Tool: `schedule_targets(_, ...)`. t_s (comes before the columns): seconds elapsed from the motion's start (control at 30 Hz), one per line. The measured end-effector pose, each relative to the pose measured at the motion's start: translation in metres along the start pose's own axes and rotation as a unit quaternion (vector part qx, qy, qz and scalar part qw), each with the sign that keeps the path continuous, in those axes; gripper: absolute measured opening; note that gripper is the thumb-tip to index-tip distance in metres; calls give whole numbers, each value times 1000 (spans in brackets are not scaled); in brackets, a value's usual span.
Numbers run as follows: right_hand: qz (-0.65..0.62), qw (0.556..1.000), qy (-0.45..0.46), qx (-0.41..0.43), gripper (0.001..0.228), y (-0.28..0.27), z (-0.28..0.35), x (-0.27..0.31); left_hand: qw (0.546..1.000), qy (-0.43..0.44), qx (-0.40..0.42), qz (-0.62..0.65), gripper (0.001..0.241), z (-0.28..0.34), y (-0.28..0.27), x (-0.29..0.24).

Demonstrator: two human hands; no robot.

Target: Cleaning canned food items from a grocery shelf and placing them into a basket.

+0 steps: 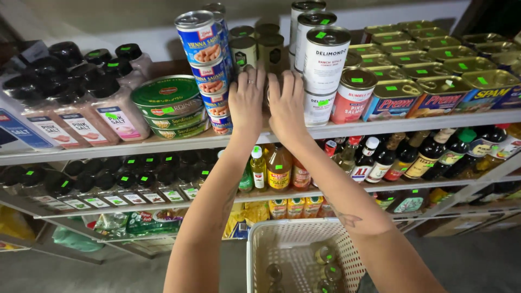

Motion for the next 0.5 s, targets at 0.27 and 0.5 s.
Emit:
schedule_targets(0.27,-103,980,-58,-158,84,-66,31,13,994,52,-28,90,31,14,-13,1)
schedule_targets(0.5,-176,978,2,-112,69,-88,66,-4,998,46,-31,4,49,38,-75,10)
Point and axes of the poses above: each hand's wrist, its own z-axis away from the middle knuckle, its own y-axis out of the palm, x = y × z, the point moved 8 cm from there along -z, towards the middle knuckle, and after that the axes turned 6 degrees about z, right-handed, at the moved point
